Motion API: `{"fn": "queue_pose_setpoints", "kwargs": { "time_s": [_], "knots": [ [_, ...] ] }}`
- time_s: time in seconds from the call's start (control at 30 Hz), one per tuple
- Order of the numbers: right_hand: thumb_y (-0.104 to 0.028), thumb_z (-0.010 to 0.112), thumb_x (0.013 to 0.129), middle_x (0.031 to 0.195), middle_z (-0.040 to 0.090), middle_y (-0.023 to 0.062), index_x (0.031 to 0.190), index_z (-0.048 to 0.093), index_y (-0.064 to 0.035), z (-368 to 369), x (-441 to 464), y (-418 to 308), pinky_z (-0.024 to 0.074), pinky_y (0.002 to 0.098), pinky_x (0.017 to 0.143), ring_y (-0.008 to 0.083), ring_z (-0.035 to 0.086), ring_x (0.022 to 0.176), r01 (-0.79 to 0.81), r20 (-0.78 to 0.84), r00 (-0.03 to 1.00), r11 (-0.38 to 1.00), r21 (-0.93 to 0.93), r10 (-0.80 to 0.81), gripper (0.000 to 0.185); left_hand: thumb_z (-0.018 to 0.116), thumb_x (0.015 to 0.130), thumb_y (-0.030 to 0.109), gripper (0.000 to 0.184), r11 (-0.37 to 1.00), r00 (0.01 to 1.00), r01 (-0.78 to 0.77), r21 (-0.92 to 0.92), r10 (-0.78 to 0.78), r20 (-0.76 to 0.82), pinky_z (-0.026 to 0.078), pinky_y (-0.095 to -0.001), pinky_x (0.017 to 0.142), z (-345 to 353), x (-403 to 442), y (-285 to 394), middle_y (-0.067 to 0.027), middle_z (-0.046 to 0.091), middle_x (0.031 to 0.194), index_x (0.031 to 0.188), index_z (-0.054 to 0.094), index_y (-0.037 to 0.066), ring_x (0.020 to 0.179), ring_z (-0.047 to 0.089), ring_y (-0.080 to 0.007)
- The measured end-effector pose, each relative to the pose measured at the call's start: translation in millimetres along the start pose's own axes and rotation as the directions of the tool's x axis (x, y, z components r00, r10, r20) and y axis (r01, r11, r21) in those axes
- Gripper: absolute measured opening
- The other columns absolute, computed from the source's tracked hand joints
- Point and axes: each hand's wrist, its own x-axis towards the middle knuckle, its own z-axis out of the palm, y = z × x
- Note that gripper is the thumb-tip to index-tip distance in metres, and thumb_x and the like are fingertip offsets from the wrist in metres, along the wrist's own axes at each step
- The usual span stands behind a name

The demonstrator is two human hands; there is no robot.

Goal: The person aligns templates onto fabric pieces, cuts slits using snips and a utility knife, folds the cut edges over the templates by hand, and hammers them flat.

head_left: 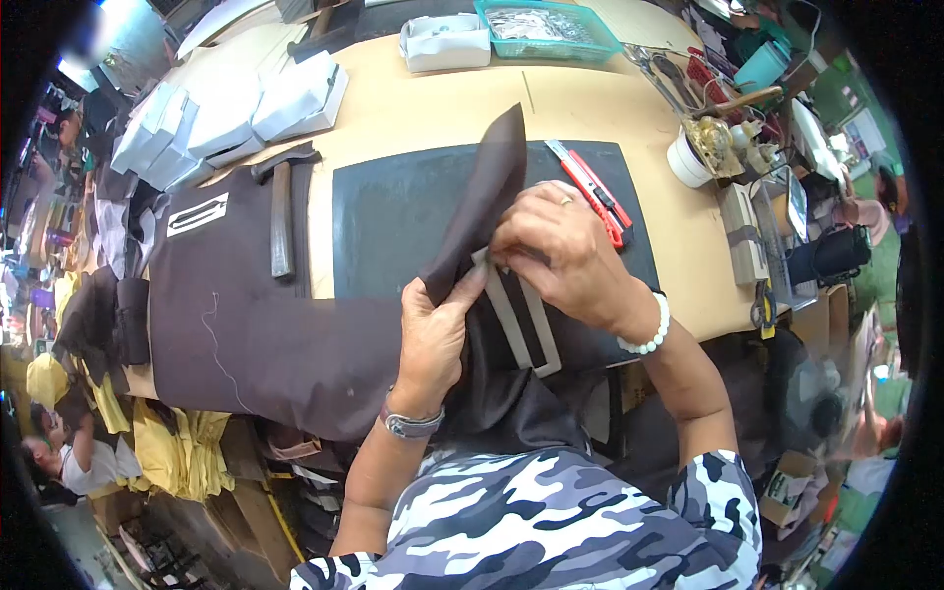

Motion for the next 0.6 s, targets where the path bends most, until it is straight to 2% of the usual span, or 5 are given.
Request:
{"fn": "queue_pose_setpoints", "kwargs": {
  "time_s": [0.17,0.27,0.5,0.57,0.6],
  "knots": [
    [-0.009,0.063,0.083,0.078,0.061,0.0082,0.086,0.055,0.0017,10.6,13.1,-1.2,0.0456,0.0274,0.07,0.0098,0.057,0.085,-0.611,0.257,0.791,0.733,0.298,0.555,0.014,0.061,0.086,0.004,0.023,0.995,0.996,0.093,-0.046,-0.093,0.011,0.049,-0.0279,0.082,-0.1,-1.2,-3.1,-0.0078,0.065,0.102,0.108,0.06,-0.001,0.088,0.062,-0.0131],
    [-0.024,0.063,0.084,0.088,0.063,0.016,0.097,0.055,0.0024,26.1,5.3,12.1,0.0485,0.0341,0.072,0.0207,0.062,0.081,-0.513,0.054,0.808,0.654,0.555,0.587,0.031,0.061,0.085,0.003,0.023,0.994,0.997,0.076,-0.081,-0.077,-0.001,0.049,-0.0297,0.084,-0.1,1.1,2.5,-0.0101,0.065,0.102,0.108,0.06,-0.001,0.089,0.063,-0.0163],
    [-0.022,0.069,0.08,0.116,0.058,0.0186,0.123,0.044,0.0068,3.4,-54.9,2.7,0.0411,0.0328,0.093,0.024,0.055,0.11,-0.643,0.455,0.764,0.479,0.597,0.459,0.057,0.064,0.08,-0.001,0.04,0.994,0.972,-0.063,-0.093,0.04,-0.23,0.048,-0.0333,0.089,-36.4,9.8,34.3,-0.0128,0.063,0.11,0.119,0.053,-0.002,0.097,0.062,-0.0224],
    [-0.015,0.067,0.08,0.115,0.06,0.0166,0.117,0.051,0.0059,2.0,-62.3,-0.6,0.0424,0.0333,0.091,0.0277,0.058,0.106,-0.65,0.478,0.76,0.519,0.555,0.439,0.046,0.064,0.08,-0.003,0.041,0.963,0.915,-0.249,0.098,0.268,-0.302,0.045,-0.0305,0.091,-54.4,13.5,39.4,-0.0108,0.061,0.113,0.12,0.054,-0.001,0.101,0.059,-0.0193],
    [-0.013,0.065,0.081,0.115,0.061,0.0156,0.115,0.053,0.0051,0.5,-63.3,-4.2,0.0429,0.0336,0.091,0.0294,0.059,0.105,-0.621,0.429,0.782,0.618,0.482,0.451,0.041,0.065,0.081,-0.001,0.046,0.826,0.858,-0.31,0.47,0.456,-0.235,0.041,-0.0321,0.096,-57.5,16.7,48.5,-0.013,0.058,0.119,0.125,0.049,-0.002,0.108,0.055,-0.0202]
  ]
}}
